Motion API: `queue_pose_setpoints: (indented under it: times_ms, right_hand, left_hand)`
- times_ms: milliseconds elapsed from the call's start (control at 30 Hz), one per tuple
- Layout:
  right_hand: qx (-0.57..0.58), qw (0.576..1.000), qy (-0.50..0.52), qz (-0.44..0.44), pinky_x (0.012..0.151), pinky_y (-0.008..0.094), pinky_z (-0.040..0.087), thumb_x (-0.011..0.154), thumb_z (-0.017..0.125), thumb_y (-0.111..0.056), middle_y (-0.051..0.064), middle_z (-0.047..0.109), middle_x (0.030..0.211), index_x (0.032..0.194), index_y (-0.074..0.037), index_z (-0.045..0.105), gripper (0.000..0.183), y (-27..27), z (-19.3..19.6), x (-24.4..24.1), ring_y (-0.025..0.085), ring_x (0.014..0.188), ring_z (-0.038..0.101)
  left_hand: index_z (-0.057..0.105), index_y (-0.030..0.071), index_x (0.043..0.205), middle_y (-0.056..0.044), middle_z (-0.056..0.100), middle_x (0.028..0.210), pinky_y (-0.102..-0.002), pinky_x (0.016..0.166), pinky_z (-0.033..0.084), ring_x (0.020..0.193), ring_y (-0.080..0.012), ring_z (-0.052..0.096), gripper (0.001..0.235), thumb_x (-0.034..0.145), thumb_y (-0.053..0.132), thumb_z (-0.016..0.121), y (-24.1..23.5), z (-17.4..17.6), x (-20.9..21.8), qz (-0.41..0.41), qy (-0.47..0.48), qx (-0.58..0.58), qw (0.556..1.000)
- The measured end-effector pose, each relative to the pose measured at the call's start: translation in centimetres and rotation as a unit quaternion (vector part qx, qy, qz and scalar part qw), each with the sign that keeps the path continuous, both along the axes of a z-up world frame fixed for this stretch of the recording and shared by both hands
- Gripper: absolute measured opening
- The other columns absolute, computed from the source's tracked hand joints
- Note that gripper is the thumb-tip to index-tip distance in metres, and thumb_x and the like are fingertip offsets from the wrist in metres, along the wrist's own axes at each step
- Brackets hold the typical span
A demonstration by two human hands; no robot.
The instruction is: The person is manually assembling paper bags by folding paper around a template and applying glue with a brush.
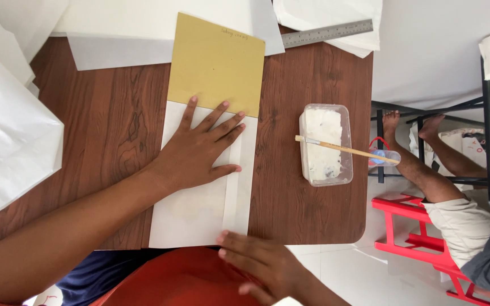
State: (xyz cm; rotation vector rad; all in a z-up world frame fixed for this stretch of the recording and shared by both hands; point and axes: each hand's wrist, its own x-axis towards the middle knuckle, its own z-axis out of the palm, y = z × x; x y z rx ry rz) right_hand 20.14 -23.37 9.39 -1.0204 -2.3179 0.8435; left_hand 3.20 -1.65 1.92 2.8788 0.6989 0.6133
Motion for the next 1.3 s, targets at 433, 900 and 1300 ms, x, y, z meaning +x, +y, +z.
queue_pose_setpoints:
  times_ms: [433,900,1300]
  right_hand:
    - [0.029,0.94,-0.232,-0.247,0.124,0.058,0.019,0.107,0.045,-0.03,0.024,0.024,0.167,0.16,0.001,0.028,0.064,12.0,-3.1,2.0,0.045,0.155,0.019]
    - [0.022,0.929,-0.358,-0.089,0.129,0.05,0.006,0.085,0.031,-0.087,0.027,0.0,0.17,0.161,0.006,0.004,0.123,-1.2,-1.7,-4.0,0.041,0.159,-0.001]
    - [0.045,0.974,-0.141,-0.171,0.109,0.047,0.042,0.102,0.062,-0.032,0.017,0.045,0.152,0.141,-0.001,0.052,0.051,-5.8,0.1,-6.4,0.036,0.136,0.044]
  left_hand:
    - [0.036,0.018,0.159,0.001,0.03,0.169,-0.069,0.124,-0.002,0.158,-0.0257,0.018,0.057,0.108,0.044,0.033,-0.1,2.6,0.0,0.007,0.11,-0.135,0.985]
    - [0.044,0.01,0.155,0.0,0.041,0.164,-0.07,0.122,0.01,0.156,-0.0287,0.028,0.052,0.108,0.03,0.032,0.0,-1.7,0.2,0.008,-0.01,0.014,1.0]
    - [0.037,0.011,0.156,-0.005,0.032,0.167,-0.069,0.121,0.008,0.155,-0.0279,0.024,0.053,0.108,0.031,0.029,0.1,-1.8,0.3,0.001,0.019,0.0,1.0]
